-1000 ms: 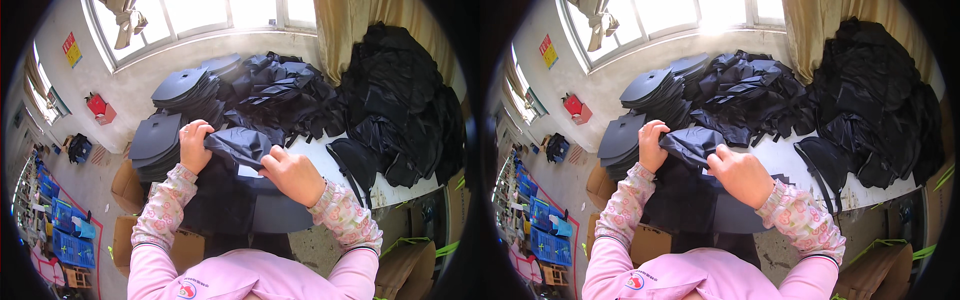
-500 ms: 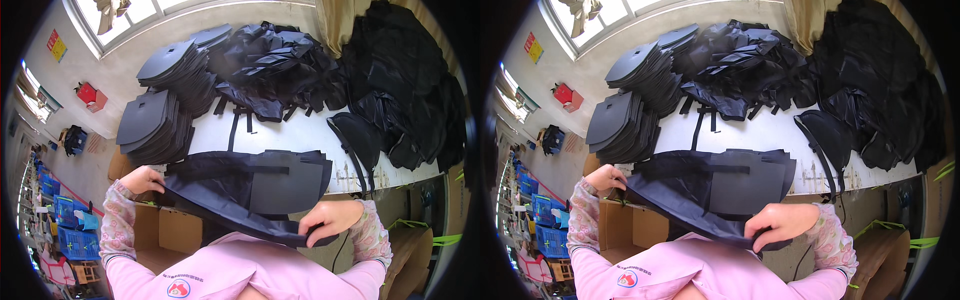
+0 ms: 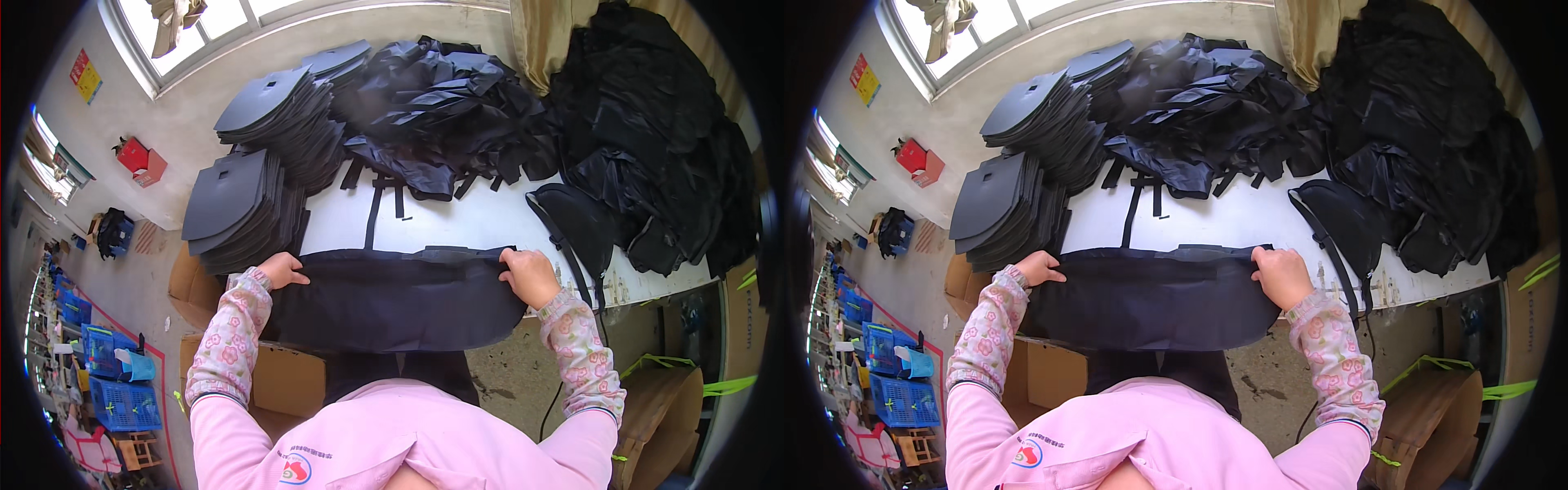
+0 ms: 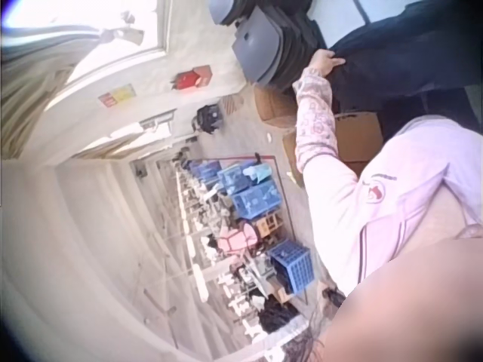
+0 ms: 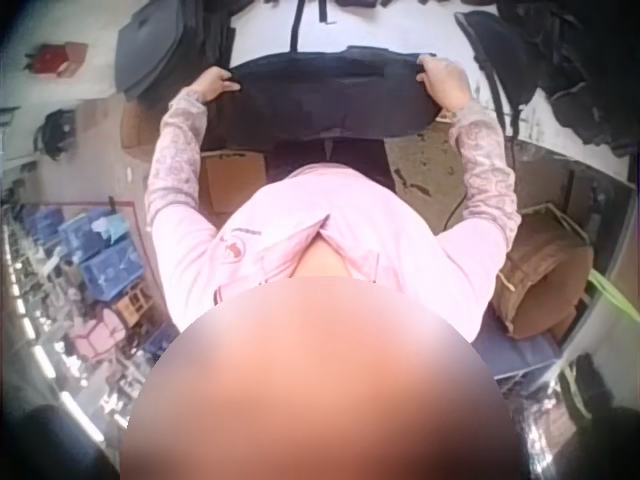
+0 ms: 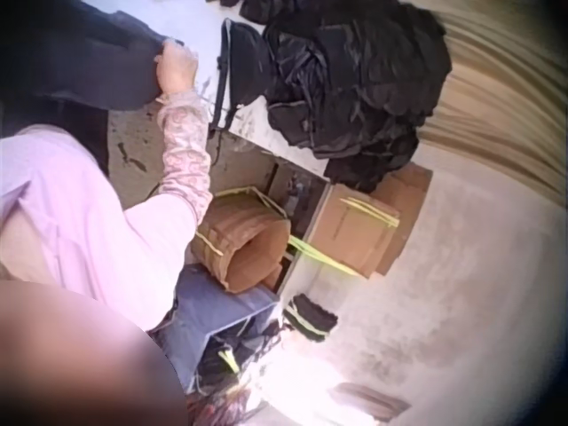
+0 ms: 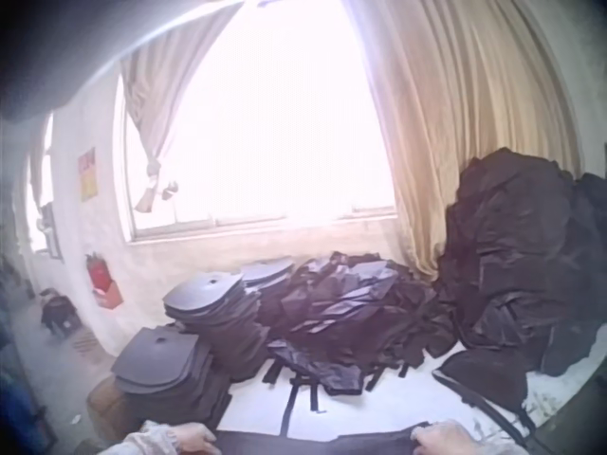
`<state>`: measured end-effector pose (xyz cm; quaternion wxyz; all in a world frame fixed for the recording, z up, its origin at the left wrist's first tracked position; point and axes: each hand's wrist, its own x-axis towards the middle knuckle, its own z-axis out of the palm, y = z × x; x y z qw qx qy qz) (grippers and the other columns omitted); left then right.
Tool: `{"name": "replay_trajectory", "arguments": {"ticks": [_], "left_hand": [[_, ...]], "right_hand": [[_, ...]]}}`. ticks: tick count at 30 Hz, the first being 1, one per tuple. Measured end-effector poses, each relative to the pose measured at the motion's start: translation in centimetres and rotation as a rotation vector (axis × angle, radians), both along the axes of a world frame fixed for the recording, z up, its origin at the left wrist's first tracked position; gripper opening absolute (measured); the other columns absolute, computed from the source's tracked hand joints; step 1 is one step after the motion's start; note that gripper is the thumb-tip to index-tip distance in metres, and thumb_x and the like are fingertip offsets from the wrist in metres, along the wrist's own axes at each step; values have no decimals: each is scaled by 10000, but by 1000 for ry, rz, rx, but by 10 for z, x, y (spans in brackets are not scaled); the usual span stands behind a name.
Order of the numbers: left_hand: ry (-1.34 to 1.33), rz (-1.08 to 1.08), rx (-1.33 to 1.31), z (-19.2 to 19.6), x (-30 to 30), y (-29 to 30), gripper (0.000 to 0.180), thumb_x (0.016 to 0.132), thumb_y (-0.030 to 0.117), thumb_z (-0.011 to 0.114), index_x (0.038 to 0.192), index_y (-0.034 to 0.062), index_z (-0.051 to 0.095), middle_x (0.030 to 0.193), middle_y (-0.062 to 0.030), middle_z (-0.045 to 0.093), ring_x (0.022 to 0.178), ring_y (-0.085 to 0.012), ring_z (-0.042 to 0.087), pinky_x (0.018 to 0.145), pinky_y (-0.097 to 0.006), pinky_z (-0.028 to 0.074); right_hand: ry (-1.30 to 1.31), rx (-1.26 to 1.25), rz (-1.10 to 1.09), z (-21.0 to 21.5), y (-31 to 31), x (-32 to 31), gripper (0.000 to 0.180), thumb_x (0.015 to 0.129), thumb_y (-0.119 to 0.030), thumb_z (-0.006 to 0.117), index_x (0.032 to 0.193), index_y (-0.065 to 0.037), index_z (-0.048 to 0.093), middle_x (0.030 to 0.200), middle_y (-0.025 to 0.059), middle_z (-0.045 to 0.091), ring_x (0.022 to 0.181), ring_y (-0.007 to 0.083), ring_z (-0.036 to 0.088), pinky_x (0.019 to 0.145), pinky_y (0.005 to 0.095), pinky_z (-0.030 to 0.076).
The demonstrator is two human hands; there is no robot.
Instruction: Folding and stacking black fabric bag components on a workbench.
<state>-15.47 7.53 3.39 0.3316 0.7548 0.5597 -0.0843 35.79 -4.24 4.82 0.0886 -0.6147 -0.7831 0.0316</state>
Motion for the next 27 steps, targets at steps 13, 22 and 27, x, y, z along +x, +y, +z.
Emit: {"name": "replay_trajectory", "arguments": {"ticks": [13, 22, 27], "left_hand": [[297, -29, 260, -31, -40, -15, 337, 795, 179, 750, 1111, 71, 705, 1051, -165, 710, 991, -349, 670, 884, -420, 524], [-196, 346, 94, 55, -44, -48, 225, 844, 203, 771, 870, -9, 700, 679, -57, 643, 572, -117, 593, 544, -291, 486], [-413, 47, 423, 101, 61, -74, 297, 859, 278, 767, 791, 3, 677, 628, -108, 627, 544, -170, 587, 545, -308, 473]], "right_hand": [[-68, -200, 496, -45, -33, -55, 948, 797, -653, 640, 1534, -147, 326, 1624, 143, 209, 1506, 350, 165, 1202, 563, 137], [64, -228, 542, 1, -6, -64, 852, 782, -390, 789, 1473, -82, 395, 1518, 187, 391, 1395, 385, 384, 1113, 543, 346], [996, -567, 459, 76, 26, -162, 705, 857, -80, 740, 1471, -77, 394, 1229, 144, 602, 955, 209, 662, 817, 303, 534]]}}
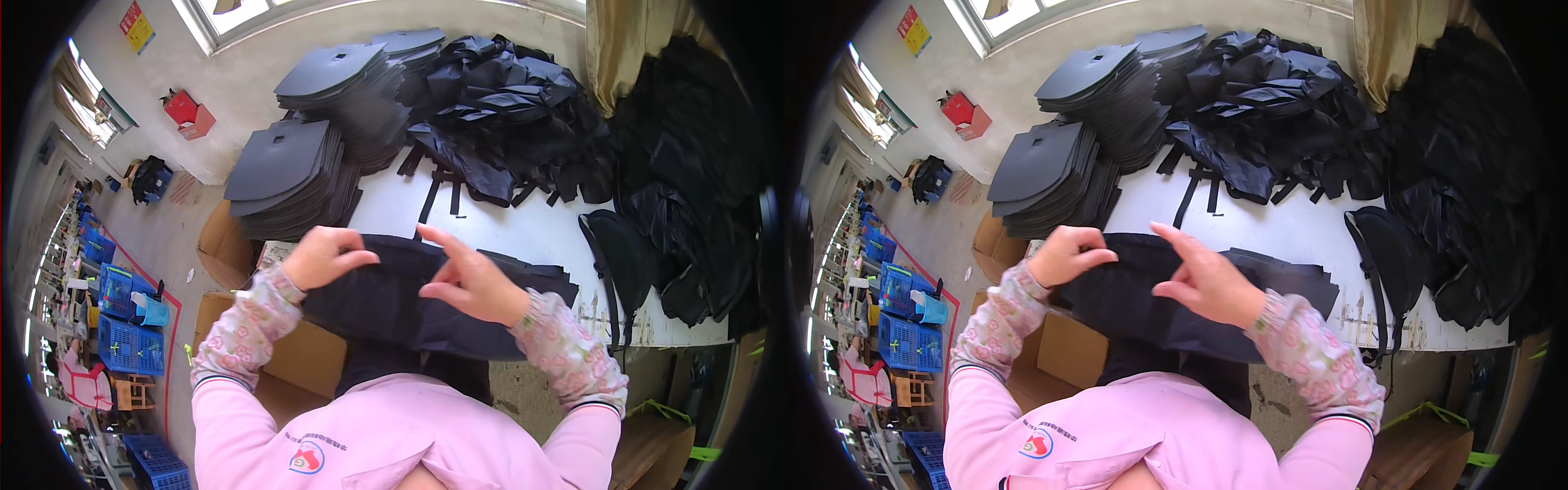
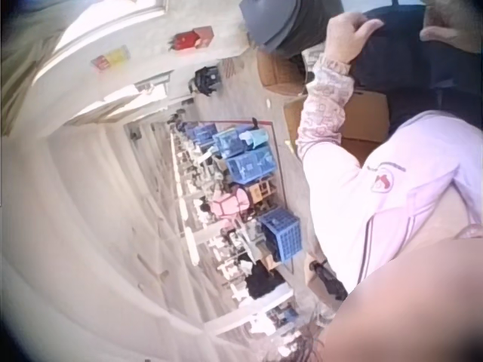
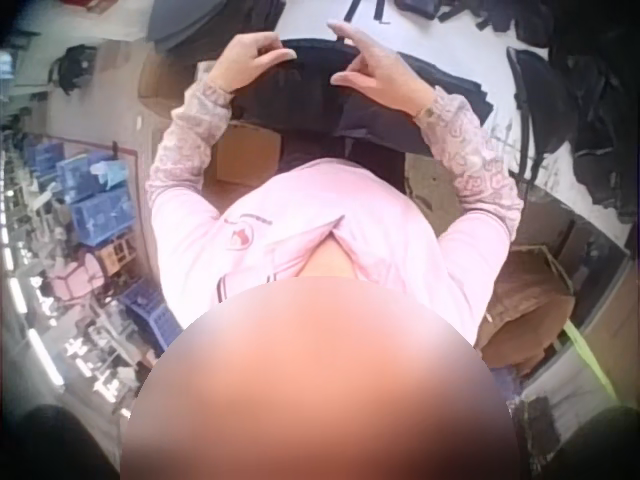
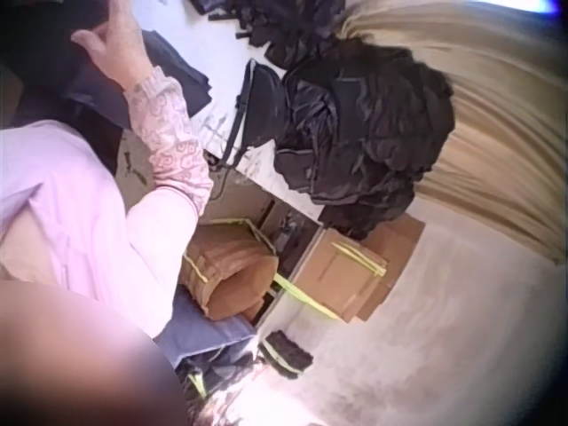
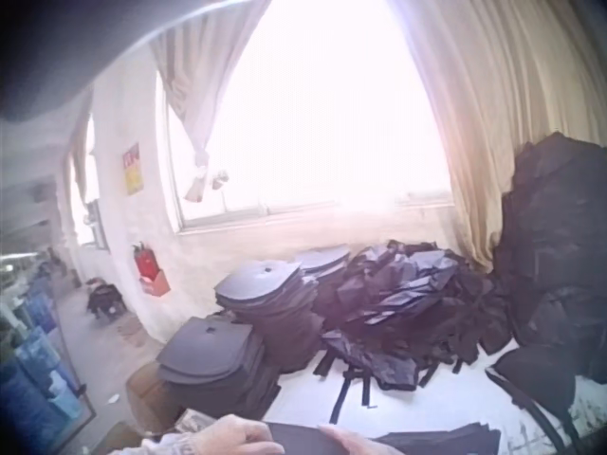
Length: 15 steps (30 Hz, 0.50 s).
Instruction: Folding and stacking black fabric bag components on a workbench.
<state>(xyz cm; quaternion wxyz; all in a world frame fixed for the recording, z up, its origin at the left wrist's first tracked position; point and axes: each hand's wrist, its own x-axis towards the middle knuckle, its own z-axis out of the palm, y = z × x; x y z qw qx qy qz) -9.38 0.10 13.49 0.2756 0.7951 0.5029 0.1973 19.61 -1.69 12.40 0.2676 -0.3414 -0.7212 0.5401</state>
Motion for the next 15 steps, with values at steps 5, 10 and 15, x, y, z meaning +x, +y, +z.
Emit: {"name": "replay_trajectory", "arguments": {"ticks": [5, 10, 15], "left_hand": [[-185, -167, -112, 7, 45, -2, 328, 833, 321, 776, 928, 32, 654, 920, -138, 699, 771, -255, 683, 663, -350, 521], [498, 359, 885, 1, -121, 76, 591, 800, 443, 768, 1224, 73, 586, 1190, -171, 664, 1074, -350, 644, 954, -411, 488], [411, 455, 236, 7, -145, 88, 603, 848, 527, 689, 1281, 123, 577, 1275, -215, 622, 1145, -378, 611, 1001, -419, 475]], "right_hand": [[419, -165, 109, -60, 28, -52, 497, 894, -2, 671, 1357, -29, 492, 1040, 74, 621, 761, 91, 608, 731, 254, 550], [83, -276, -45, -61, 30, -27, 212, 881, -4, 678, 1089, 0, 639, 801, -11, 617, 750, 72, 604, 699, 234, 543], [-85, 2, 33, -60, 34, -16, 330, 886, -147, 736, 1159, -4, 619, 813, 6, 592, 716, 79, 550, 773, 254, 528]]}}
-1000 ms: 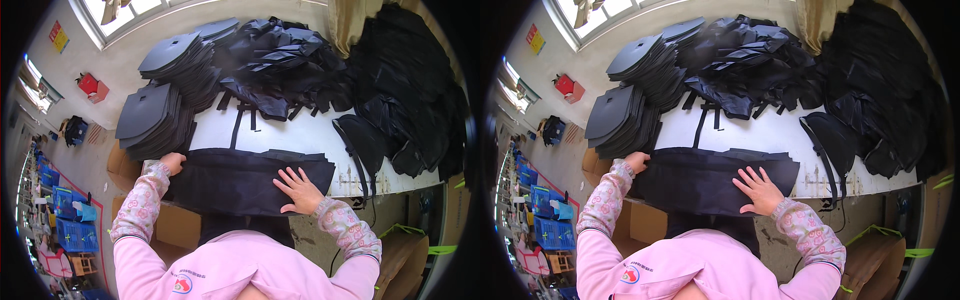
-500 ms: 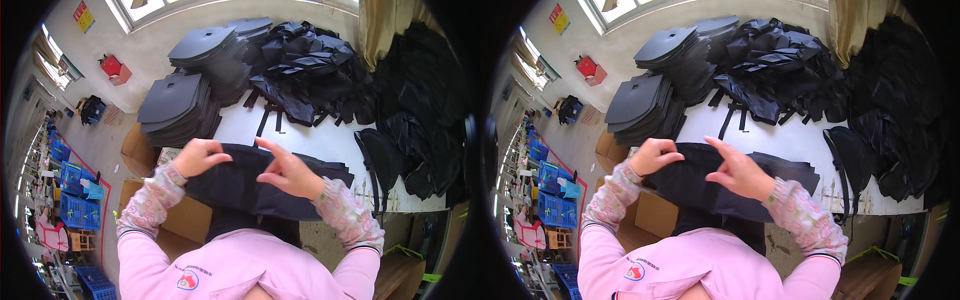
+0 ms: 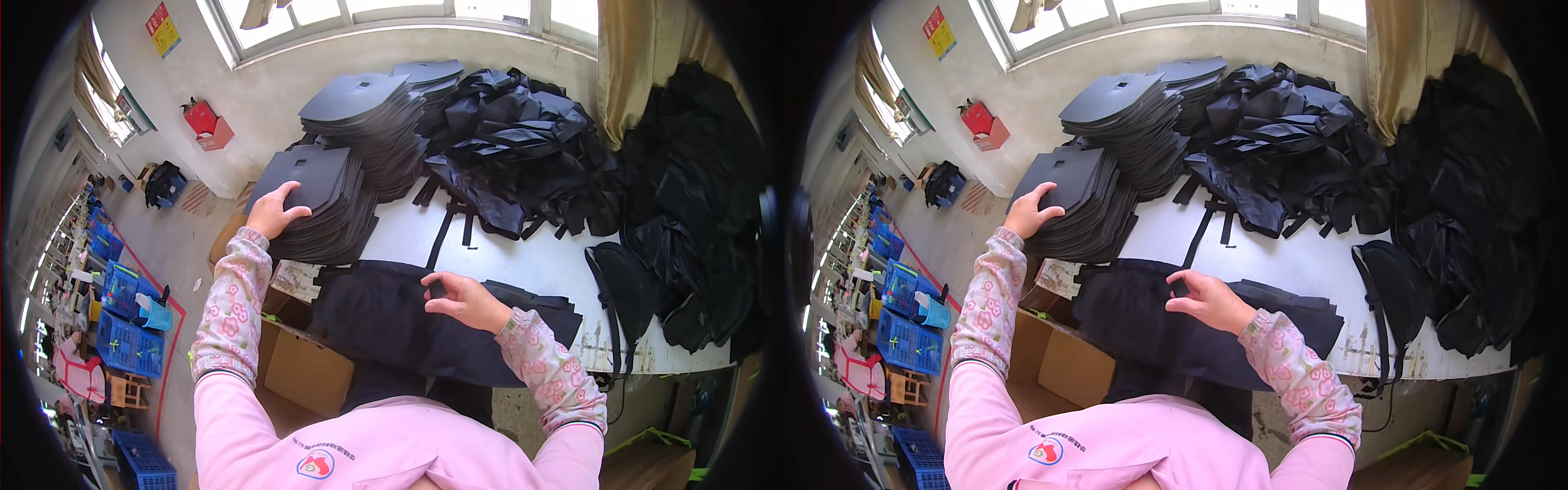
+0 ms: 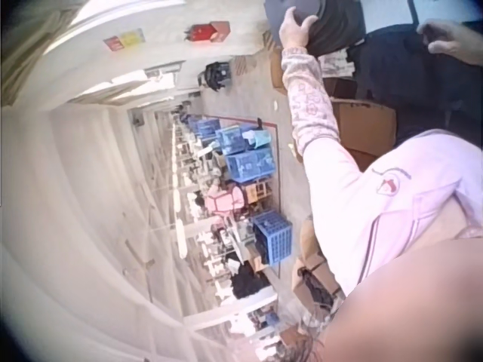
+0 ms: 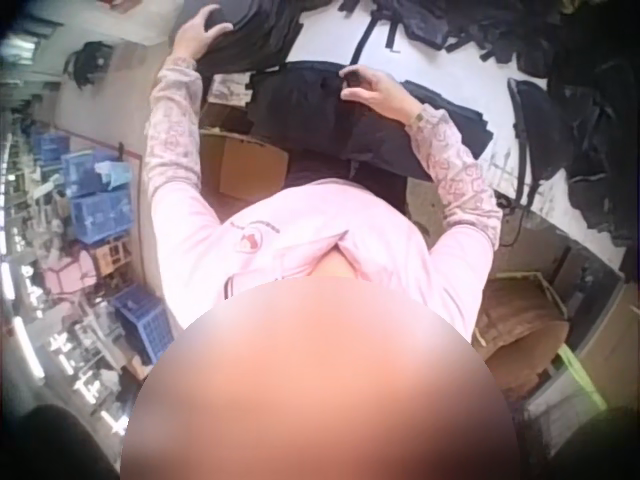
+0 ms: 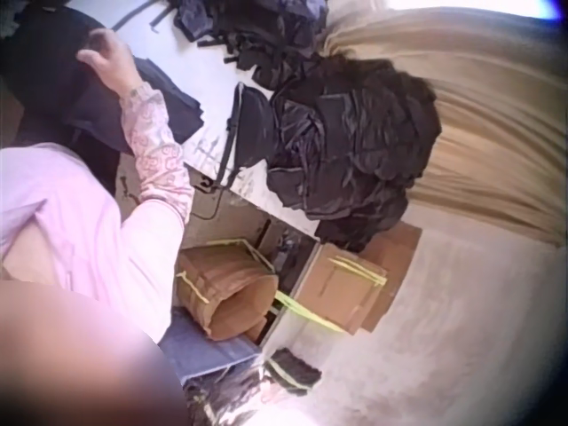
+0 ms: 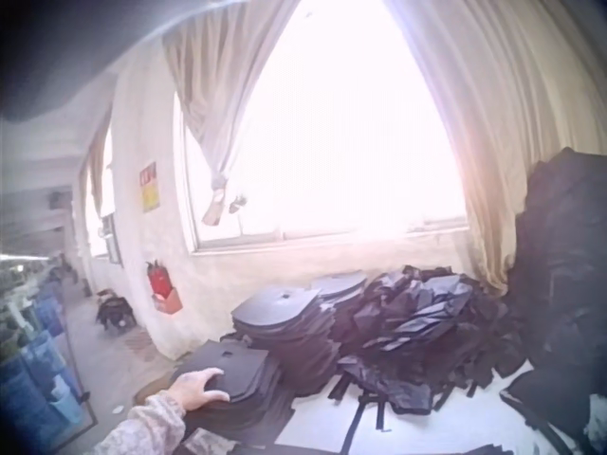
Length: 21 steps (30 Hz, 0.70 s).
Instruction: Folding and stacking black fabric bag components on a workbench.
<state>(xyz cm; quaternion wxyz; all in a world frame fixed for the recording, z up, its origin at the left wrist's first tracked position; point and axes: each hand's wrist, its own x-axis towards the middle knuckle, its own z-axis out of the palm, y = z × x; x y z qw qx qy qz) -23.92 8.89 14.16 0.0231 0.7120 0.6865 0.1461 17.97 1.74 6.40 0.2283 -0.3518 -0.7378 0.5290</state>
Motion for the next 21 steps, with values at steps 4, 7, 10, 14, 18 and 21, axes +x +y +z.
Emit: {"name": "replay_trajectory", "arguments": {"ticks": [4, 7, 10, 14, 18, 21], "left_hand": [[247, -175, 302, -18, 5, 1, 414, 920, 346, 633, 1251, 102, 578, 1133, -199, 666, 1012, -379, 649, 896, -445, 524], [228, -137, 300, -22, 3, -1, 324, 933, 191, 588, 1244, 101, 586, 1111, -202, 667, 968, -379, 659, 840, -460, 538], [147, -142, 347, -16, 15, -12, 328, 912, 49, 539, 1232, 79, 607, 1046, -224, 670, 923, -408, 646, 814, -471, 530], [-187, -231, 521, 25, 75, -66, 337, 932, 31, 531, 1263, 8, 588, 887, -195, 682, 723, -269, 666, 695, -367, 531], [-529, -381, 201, 38, 144, -128, 339, 934, 4, 522, 1263, -49, 581, 804, -123, 653, 679, -125, 592, 653, -261, 486], [-521, -536, 98, 24, 160, -138, 381, 898, -29, 511, 1269, -35, 596, 883, -141, 681, 729, -159, 638, 700, -263, 504]], "right_hand": [[125, -30, 64, -5, -1, -4, 324, 963, -149, 638, 1249, -15, 563, 1142, 66, 621, 927, 95, 643, 823, 253, 525], [128, 34, 59, -16, -2, -11, 304, 1002, -173, 576, 1256, -6, 556, 1131, 76, 619, 891, 96, 644, 803, 251, 524], [219, -26, -18, -22, -4, -15, 270, 1007, -185, 565, 1202, -1, 596, 961, 76, 642, 790, 107, 645, 717, 254, 520], [204, 97, -270, -5, -5, -10, 201, 961, -183, 636, 1017, 3, 688, 723, 57, 654, 585, 106, 601, 559, 255, 487], [318, 276, -481, 7, 8, -8, 165, 900, -161, 703, 912, 3, 708, 685, 80, 658, 558, 112, 569, 541, 264, 444], [374, 320, -548, 7, 10, -11, 159, 885, -155, 710, 910, 2, 707, 680, 86, 658, 561, 127, 571, 550, 275, 451]]}}
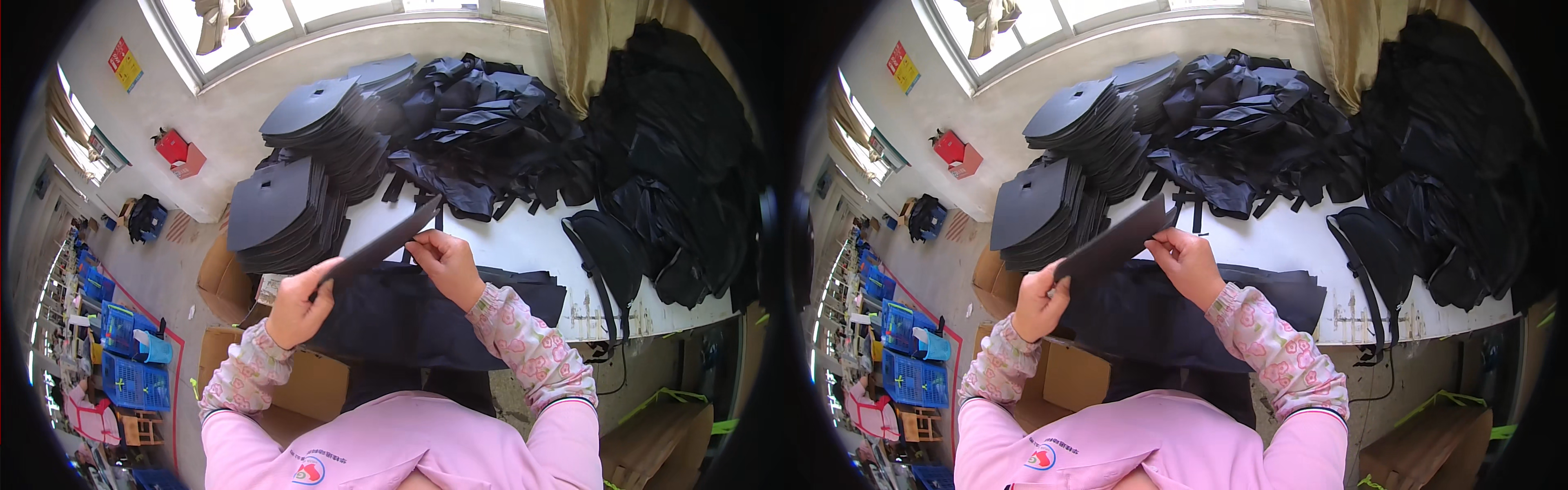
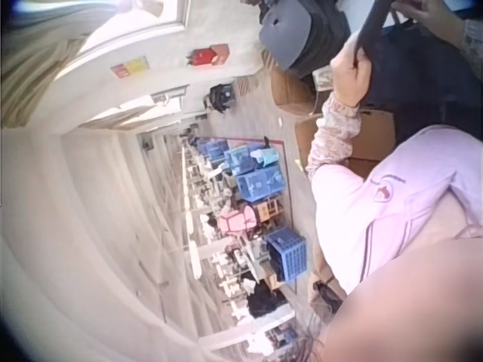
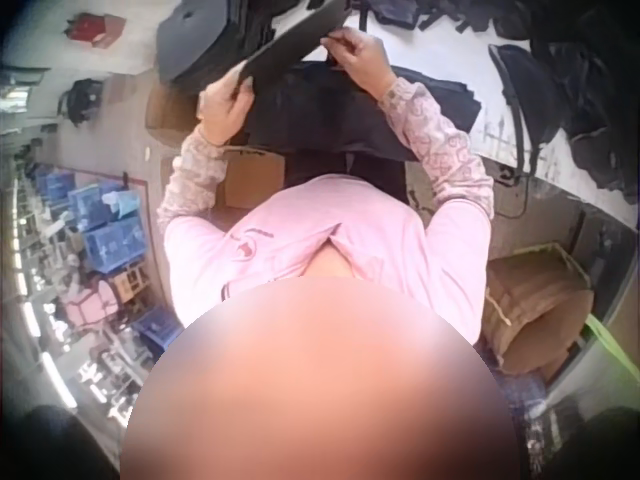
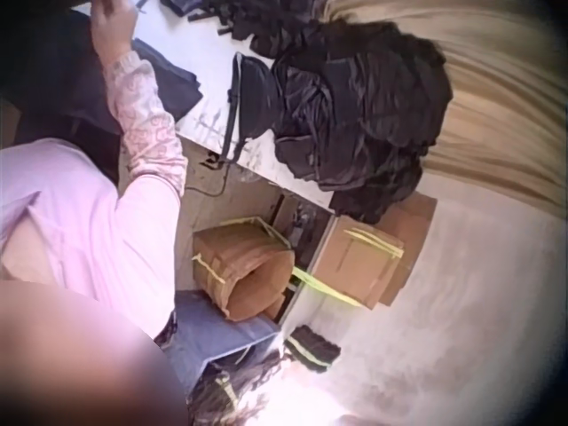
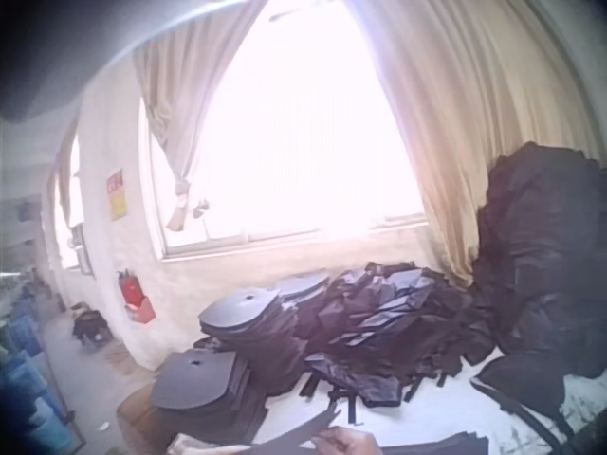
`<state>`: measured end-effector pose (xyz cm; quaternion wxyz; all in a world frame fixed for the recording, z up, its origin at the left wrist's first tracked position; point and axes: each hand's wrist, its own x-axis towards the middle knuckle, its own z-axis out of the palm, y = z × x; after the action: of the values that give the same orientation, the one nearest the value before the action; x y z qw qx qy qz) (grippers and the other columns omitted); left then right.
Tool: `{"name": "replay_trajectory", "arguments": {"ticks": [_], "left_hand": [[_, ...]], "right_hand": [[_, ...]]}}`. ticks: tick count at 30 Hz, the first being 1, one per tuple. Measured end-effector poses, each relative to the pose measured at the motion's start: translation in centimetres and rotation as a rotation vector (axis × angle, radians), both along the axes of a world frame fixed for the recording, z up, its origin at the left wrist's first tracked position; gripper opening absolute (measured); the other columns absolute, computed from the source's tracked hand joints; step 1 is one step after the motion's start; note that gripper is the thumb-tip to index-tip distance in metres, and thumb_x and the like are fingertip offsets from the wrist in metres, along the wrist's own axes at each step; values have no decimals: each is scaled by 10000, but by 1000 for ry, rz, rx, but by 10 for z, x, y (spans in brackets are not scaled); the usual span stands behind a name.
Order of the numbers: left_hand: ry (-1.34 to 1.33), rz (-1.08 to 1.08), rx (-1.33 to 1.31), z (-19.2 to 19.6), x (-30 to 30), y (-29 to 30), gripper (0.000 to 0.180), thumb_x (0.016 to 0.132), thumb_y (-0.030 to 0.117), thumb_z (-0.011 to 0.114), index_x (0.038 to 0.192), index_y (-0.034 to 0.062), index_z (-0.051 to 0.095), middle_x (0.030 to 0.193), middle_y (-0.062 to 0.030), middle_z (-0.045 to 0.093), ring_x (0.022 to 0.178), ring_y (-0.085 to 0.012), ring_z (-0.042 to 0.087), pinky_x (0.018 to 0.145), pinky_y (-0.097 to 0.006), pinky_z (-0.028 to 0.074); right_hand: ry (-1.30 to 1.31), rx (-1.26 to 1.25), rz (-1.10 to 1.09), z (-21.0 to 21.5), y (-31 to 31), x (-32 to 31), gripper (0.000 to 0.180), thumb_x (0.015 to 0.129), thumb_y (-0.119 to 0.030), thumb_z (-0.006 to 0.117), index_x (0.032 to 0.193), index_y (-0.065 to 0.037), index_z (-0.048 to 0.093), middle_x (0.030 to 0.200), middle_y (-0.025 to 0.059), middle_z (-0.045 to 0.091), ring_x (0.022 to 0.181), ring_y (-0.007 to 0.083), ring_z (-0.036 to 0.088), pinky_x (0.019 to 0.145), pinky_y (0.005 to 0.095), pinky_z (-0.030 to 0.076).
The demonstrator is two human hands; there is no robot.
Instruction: Folding and stacking black fabric bag components on a workbench.
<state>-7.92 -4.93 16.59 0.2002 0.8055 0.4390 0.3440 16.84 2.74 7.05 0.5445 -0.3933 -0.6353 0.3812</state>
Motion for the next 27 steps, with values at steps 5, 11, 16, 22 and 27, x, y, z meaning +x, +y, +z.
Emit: {"name": "replay_trajectory", "arguments": {"ticks": [5, 11, 16, 22, 27], "left_hand": [[156, -557, -76, 2, 3, 6, 469, 876, 52, 679, 1329, -1, 571, 1266, -198, 616, 1089, -221, 644, 924, -347, 498], [-91, -178, -164, -35, 34, 18, 452, 837, 158, 774, 1245, 45, 615, 1106, -117, 608, 909, -236, 635, 839, -335, 519], [54, -131, 231, -54, 52, 30, 186, 805, 45, 724, 974, 42, 647, 936, -103, 624, 747, -281, 643, 682, -367, 527], [-73, -162, 117, -47, 55, 39, 142, 796, -24, 705, 903, 20, 624, 894, -100, 631, 740, -208, 639, 659, -303, 512], [-559, 87, -281, -19, -15, 33, 29, 908, 2, 592, 900, 22, 573, 780, -19, 592, 661, -98, 596, 655, -230, 482]], "right_hand": [[-69, 143, 54, -15, 0, 15, 138, 875, -142, 713, 928, -15, 718, 762, 87, 671, 648, 120, 592, 608, 263, 463], [60, -77, 436, -11, -15, 16, 130, 881, -110, 695, 985, -36, 721, 908, 36, 627, 812, 129, 607, 723, 276, 506], [247, -550, 823, 19, -26, 36, 348, 1001, -315, 590, 1148, -2, 621, 971, 36, 625, 870, 110, 592, 910, 315, 522], [-237, -461, 793, 36, -16, 53, 363, 877, -185, 698, 1176, 7, 622, 988, 56, 668, 878, 117, 588, 747, 276, 494], [-446, -367, 523, 0, 10, 111, 466, 839, -109, 736, 1267, -20, 574, 993, 97, 647, 933, 201, 603, 844, 323, 494]]}}
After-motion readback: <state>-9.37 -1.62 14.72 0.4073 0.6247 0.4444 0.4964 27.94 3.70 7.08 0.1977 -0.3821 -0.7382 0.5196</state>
